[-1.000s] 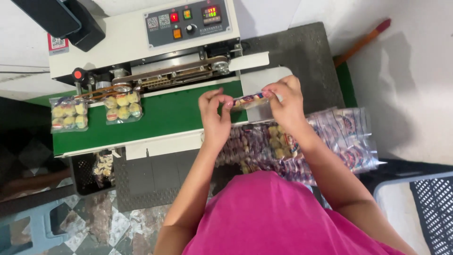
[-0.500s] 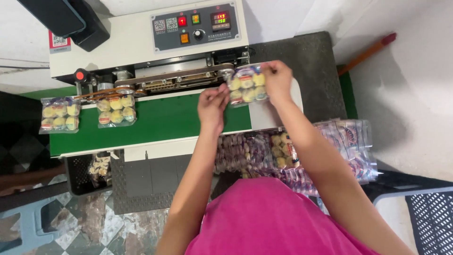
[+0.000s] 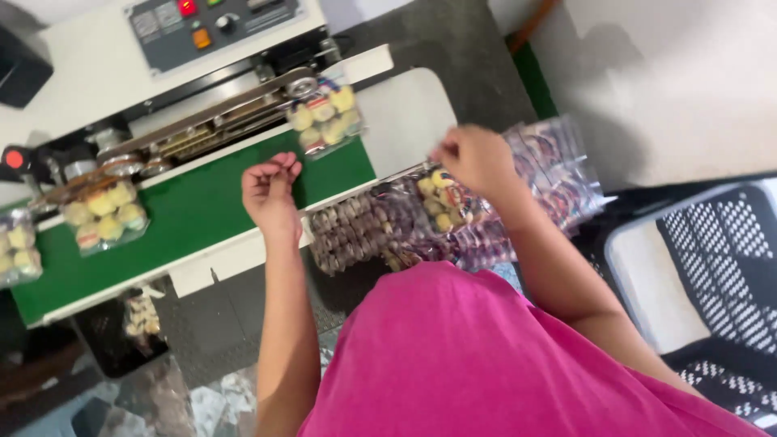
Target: Picking up small plastic bags of snacks and placing them onto a conveyor belt for heat sealing.
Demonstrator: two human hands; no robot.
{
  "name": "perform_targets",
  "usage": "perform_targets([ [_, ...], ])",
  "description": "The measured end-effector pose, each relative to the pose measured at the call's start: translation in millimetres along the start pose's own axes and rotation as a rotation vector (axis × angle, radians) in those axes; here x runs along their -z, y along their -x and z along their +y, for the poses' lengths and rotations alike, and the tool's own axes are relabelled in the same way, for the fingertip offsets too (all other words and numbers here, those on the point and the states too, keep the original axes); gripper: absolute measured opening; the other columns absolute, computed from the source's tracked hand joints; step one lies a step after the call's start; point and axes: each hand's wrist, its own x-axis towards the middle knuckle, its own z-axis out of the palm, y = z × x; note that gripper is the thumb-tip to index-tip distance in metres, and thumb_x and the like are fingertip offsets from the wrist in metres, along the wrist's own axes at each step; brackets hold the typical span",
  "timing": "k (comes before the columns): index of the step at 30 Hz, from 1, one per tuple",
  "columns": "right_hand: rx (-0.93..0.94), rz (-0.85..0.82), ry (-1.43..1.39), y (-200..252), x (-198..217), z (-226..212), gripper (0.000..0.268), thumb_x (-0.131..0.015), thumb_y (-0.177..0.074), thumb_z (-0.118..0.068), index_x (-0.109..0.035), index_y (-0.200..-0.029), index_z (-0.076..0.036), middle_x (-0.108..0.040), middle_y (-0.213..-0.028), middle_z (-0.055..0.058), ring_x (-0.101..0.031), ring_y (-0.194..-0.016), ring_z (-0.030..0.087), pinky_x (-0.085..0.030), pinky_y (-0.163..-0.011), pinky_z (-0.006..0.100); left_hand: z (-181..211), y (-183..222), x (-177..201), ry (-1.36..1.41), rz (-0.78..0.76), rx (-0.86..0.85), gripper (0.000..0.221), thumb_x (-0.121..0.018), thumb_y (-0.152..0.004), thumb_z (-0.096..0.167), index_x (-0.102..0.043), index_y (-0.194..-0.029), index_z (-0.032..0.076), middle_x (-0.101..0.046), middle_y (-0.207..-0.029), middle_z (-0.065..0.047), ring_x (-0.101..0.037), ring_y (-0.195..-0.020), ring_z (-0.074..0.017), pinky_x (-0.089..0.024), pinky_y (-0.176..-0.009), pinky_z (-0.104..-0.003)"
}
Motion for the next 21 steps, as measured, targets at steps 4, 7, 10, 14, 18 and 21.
perform_targets([
  [4,-0.167,0.028,0.141,55,-7,14,0.056,-0.086,-0.080,-0.043,-0.071,-0.125,-0.012,-0.063,-0.120,0.016,-0.066,-0.112,0.044,-0.059,-0.087,0.056,11,0,-4,-0.102,-0.043,-0.040,0.017,-0.059,-0.101,-0.014,-0.056,-0.098,0.002,-0.073,-0.109,-0.024,-0.079,-0.105,-0.0318,-0.070,-0.092,-0.042],
  [7,-0.198,0.007,-0.065,61,-34,44,0.050,-0.081,-0.085,-0.042,-0.069,-0.126,-0.015,-0.064,-0.109,0.015,-0.070,-0.103,0.046,-0.057,-0.088,0.057,15,0,1,-0.150,-0.063,-0.063,0.018,-0.059,-0.100,-0.016,-0.057,-0.099,0.002,-0.073,-0.110,-0.024,-0.079,-0.106,-0.0322,-0.071,-0.092,-0.043],
  [10,-0.212,0.019,-0.121,65,-46,49,0.022,-0.077,-0.092,-0.036,-0.075,-0.102,-0.017,-0.068,-0.089,0.009,-0.074,-0.093,0.039,-0.059,-0.084,0.053,28,12,-13,-0.247,0.051,-0.137,0.023,-0.056,-0.092,-0.019,-0.056,-0.091,0.005,-0.071,-0.109,-0.018,-0.076,-0.103,-0.0222,-0.070,-0.085,-0.034],
  [14,-0.015,-0.007,-0.197,78,-1,8,0.014,-0.071,-0.096,-0.026,-0.073,-0.100,-0.012,-0.069,-0.086,0.016,-0.072,-0.094,0.043,-0.057,-0.087,0.055,51,63,-69,-0.615,-0.091,-0.519,0.023,-0.069,-0.091,-0.014,-0.070,-0.088,0.009,-0.068,-0.107,-0.018,-0.065,-0.105,-0.0298,-0.054,-0.095,-0.037],
  [18,0.340,-0.052,-0.288,83,59,-32,0.007,-0.076,-0.092,-0.018,-0.071,-0.093,-0.013,-0.066,-0.083,0.009,-0.070,-0.092,0.036,-0.055,-0.082,0.049,57,102,-123,-0.618,-0.784,-0.306,0.033,-0.087,-0.086,0.012,-0.075,-0.116,0.008,-0.072,-0.124,-0.017,-0.065,-0.126,-0.0382,-0.050,-0.110,-0.051],
  [21,0.429,-0.029,-0.487,70,80,-37,0.012,-0.082,-0.092,-0.017,-0.073,-0.096,-0.010,-0.065,-0.085,0.010,-0.069,-0.089,0.033,-0.054,-0.082,0.046,59,111,-149,-0.541,-0.854,-0.054,0.024,-0.088,-0.087,0.016,-0.077,-0.107,0.008,-0.075,-0.103,-0.012,-0.065,-0.102,-0.0256,-0.054,-0.090,-0.041],
])
